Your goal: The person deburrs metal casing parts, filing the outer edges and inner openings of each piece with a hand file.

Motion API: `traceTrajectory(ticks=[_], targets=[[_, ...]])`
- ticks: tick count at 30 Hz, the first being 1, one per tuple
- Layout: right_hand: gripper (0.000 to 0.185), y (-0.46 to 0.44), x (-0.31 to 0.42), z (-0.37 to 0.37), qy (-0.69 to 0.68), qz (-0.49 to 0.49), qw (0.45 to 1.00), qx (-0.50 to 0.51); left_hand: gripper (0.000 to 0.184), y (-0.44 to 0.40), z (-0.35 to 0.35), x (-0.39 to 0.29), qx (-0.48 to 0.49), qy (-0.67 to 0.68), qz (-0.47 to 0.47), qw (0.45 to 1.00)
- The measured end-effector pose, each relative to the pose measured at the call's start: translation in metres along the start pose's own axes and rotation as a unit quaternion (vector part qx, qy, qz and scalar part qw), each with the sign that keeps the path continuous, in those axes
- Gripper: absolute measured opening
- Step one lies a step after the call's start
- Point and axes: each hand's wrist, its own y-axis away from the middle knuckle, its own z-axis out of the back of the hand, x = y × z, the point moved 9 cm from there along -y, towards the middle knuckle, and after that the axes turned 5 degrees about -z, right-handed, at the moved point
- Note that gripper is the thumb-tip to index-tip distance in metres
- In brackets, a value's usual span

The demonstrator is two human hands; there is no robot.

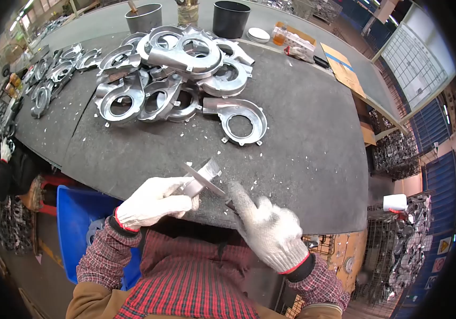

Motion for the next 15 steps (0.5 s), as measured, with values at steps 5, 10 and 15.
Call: traceTrajectory(ticks=[5,10,15], targets=[[0.072,0.003,0.000,-0.016,-0.201,0.079,0.971,0.103,0.045,0.005,0.002,0.006,0.017,-0.071,-0.050,0.996],[0.076,0.007,-0.003,-0.044,-0.334,0.112,0.911,0.215,0.055,0.014,0.001,-0.003,0.006,-0.356,-0.207,0.911],[0.075,0.013,0.007,-0.036,-0.225,0.040,0.965,0.129,0.040,0.042,-0.019,-0.028,-0.193,-0.582,-0.339,0.714]])
